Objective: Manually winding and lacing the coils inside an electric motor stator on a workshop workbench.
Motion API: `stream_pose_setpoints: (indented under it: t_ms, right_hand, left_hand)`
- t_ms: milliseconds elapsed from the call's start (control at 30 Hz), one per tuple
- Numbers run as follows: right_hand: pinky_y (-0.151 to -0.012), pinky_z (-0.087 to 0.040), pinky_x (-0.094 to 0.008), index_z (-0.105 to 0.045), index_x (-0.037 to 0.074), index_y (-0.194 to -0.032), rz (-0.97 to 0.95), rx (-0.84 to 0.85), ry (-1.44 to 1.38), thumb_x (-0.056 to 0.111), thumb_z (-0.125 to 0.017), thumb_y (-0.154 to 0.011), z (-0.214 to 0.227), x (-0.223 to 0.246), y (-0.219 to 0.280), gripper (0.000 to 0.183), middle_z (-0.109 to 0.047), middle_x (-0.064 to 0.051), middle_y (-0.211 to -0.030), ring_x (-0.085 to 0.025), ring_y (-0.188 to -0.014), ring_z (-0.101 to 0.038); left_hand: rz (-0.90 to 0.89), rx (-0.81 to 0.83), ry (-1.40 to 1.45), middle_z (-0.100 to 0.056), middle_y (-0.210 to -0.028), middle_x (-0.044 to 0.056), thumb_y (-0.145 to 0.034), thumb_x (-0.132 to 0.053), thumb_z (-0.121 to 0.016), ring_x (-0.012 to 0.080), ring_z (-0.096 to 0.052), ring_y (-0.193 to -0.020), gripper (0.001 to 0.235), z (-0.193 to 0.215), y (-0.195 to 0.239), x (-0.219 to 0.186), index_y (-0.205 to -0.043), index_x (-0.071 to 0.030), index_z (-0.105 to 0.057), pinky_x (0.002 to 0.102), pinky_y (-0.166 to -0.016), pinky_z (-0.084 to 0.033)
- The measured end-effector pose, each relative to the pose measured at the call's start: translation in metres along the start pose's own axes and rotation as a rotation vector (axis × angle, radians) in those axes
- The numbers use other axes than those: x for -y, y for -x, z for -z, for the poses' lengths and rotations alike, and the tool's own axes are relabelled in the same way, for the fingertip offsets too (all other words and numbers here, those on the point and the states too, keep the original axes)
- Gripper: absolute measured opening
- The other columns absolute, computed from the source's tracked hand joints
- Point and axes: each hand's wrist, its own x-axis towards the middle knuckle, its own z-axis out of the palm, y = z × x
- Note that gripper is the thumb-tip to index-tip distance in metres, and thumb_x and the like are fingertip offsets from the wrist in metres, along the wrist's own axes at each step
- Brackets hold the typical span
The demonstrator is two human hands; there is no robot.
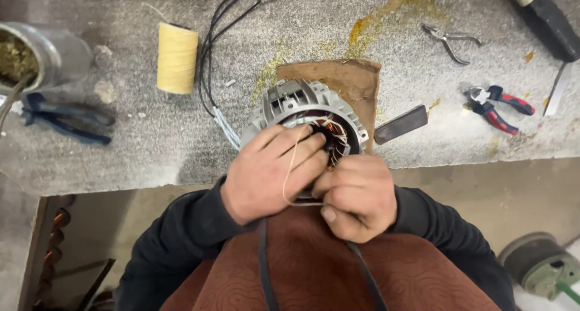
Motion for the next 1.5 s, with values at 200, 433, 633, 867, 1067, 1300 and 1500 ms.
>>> stream_pose_setpoints:
  t_ms: [200, 433, 633, 867, 1067, 1300, 1500]
  right_hand:
    - [-0.053, -0.041, -0.038, -0.055, 0.007, -0.071, -0.042, -0.120, -0.078, 0.007, -0.063, -0.083, -0.014, 0.000, 0.012, 0.014, -0.064, -0.006, -0.076, -0.024, -0.057, -0.055]
    - [-0.053, -0.042, -0.039, -0.055, 0.006, -0.072, 0.024, -0.159, -0.055, 0.004, -0.062, -0.085, -0.014, -0.008, 0.010, 0.015, -0.062, -0.007, -0.071, -0.025, -0.055, -0.054]
    - [-0.085, -0.056, -0.042, -0.060, -0.002, -0.117, -0.367, -0.531, 0.279, 0.005, -0.055, -0.094, 0.016, -0.040, 0.090, 0.024, -0.067, -0.014, -0.100, -0.033, -0.085, -0.066]
    - [-0.100, -0.048, -0.048, -0.060, -0.006, -0.138, -0.745, -0.113, 0.970, 0.021, -0.087, -0.081, 0.037, -0.073, 0.131, 0.069, -0.059, -0.028, -0.128, -0.045, -0.114, -0.058]
    - [-0.082, -0.052, -0.039, -0.058, -0.001, -0.119, -1.077, -0.161, 0.649, 0.025, -0.093, -0.076, 0.064, -0.069, 0.126, 0.061, -0.065, -0.019, -0.101, -0.033, -0.092, -0.065]
    - [-0.068, -0.053, -0.029, -0.065, 0.006, -0.092, -0.686, 0.040, 0.623, 0.022, -0.085, -0.085, 0.099, 0.021, 0.003, 0.027, -0.071, -0.010, -0.092, -0.020, -0.077, -0.069]
    - [-0.060, -0.054, -0.028, -0.070, 0.007, -0.094, -0.134, 0.608, 0.696, 0.020, -0.073, -0.081, 0.072, 0.012, -0.094, 0.019, -0.077, -0.008, -0.105, -0.019, -0.081, -0.073]
  left_hand:
    - [-0.057, -0.071, -0.013, -0.072, -0.117, 0.008, -0.086, -0.016, -0.069, 0.0241, -0.066, -0.119, 0.019, -0.006, 0.003, 0.000, -0.102, -0.006, -0.069, 0.039, -0.104, -0.050]
    - [-0.129, -0.079, 0.030, -0.069, -0.096, 0.007, -0.081, -0.015, -0.075, 0.0251, -0.070, -0.106, 0.016, -0.004, 0.000, 0.004, -0.091, -0.006, -0.068, 0.040, -0.096, -0.054]
    - [-0.109, -0.113, 0.033, -0.071, -0.107, 0.009, -0.091, -0.012, -0.074, 0.0242, -0.069, -0.113, 0.011, -0.002, 0.001, 0.010, -0.095, -0.004, -0.068, 0.036, -0.096, -0.053]
    - [0.050, -0.016, -0.095, -0.071, -0.116, 0.013, -0.090, -0.020, -0.059, 0.0245, -0.064, -0.115, 0.021, -0.004, 0.003, -0.014, -0.099, -0.004, -0.068, 0.036, -0.087, -0.051]
    - [0.090, -0.040, -0.030, -0.068, -0.110, 0.016, -0.093, -0.021, -0.056, 0.0298, -0.064, -0.114, 0.023, -0.016, 0.005, -0.017, -0.102, -0.002, -0.066, 0.034, -0.085, -0.051]
    - [0.049, -0.135, -0.100, -0.071, -0.111, 0.015, -0.095, -0.017, -0.058, 0.0267, -0.069, -0.114, 0.016, -0.023, 0.012, -0.014, -0.098, -0.003, -0.066, 0.031, -0.085, -0.053]
    - [0.049, -0.154, -0.064, -0.072, -0.106, 0.015, -0.088, -0.018, -0.059, 0.0285, -0.069, -0.112, 0.017, -0.027, 0.016, -0.012, -0.093, -0.004, -0.068, 0.032, -0.088, -0.053]
